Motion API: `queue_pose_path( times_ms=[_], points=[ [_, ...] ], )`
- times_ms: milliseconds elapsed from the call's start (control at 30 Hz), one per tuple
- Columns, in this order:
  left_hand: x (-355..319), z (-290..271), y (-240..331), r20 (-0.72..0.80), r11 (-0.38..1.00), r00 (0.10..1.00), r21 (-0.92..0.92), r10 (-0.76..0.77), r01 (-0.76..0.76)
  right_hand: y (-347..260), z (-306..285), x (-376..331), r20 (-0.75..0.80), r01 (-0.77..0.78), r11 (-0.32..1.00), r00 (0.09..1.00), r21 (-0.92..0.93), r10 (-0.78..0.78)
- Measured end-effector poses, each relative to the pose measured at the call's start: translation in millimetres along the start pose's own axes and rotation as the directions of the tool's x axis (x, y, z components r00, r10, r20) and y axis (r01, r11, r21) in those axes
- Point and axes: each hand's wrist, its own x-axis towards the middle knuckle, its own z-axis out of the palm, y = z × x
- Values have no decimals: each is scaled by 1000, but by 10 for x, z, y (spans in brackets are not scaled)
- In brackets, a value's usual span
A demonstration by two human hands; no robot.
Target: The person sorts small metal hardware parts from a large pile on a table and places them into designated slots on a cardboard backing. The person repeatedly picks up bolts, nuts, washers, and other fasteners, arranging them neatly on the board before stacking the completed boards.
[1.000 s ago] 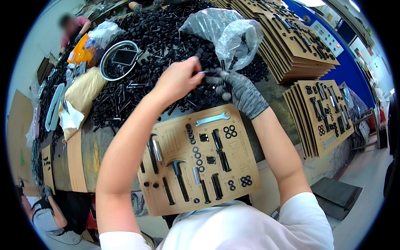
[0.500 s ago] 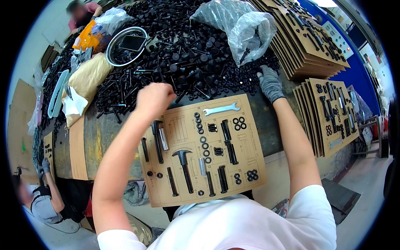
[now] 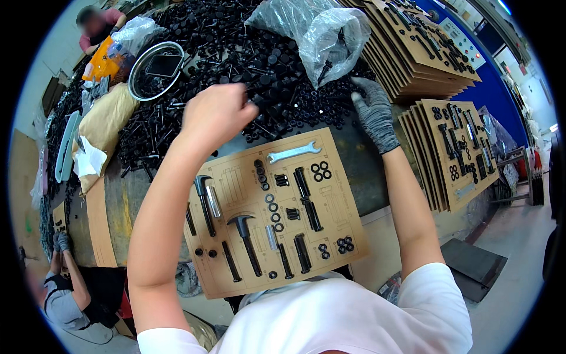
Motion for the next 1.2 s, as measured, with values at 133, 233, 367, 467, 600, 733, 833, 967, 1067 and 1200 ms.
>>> queue_pose_path(
  times_ms=[133,233,367,467,600,733,833,967,1067,1200],
  points=[
    [229,236,630,-50,932,978,-298,201,-207,-1171,-131,174,508,-577,638,800,509,319],
    [214,405,720,-200,888,955,-364,218,-280,-799,-101,171,492,-548,800,782,247,383],
    [-378,209,192,-245,878,941,-364,231,-310,300,-76,-67,170,-340,939,923,-58,345],
    [-1105,141,-120,-184,938,947,-183,262,-295,406,-97,-233,69,-236,942,963,-237,259],
    [-1950,410,120,-79,842,868,-215,490,-495,-363,-236,-330,59,-222,960,970,-172,235],
    [-2261,648,81,-24,878,895,-186,445,-441,-1052,-251,-557,131,-175,981,978,88,163],
    [-2382,618,-16,-28,901,911,-141,411,-411,-1360,-265,-707,140,-124,984,984,128,106],
    [-2413,611,6,-102,895,902,-118,419,-429,-1536,-256,-805,224,-206,965,960,165,166],
    [-2422,722,-94,-92,893,897,-95,433,-441,-1697,-200,-788,278,-207,960,949,189,149],
    [-2454,798,-111,-138,878,884,-128,446,-462,-1830,-76,-782,389,-148,982,917,121,90]
  ],
)
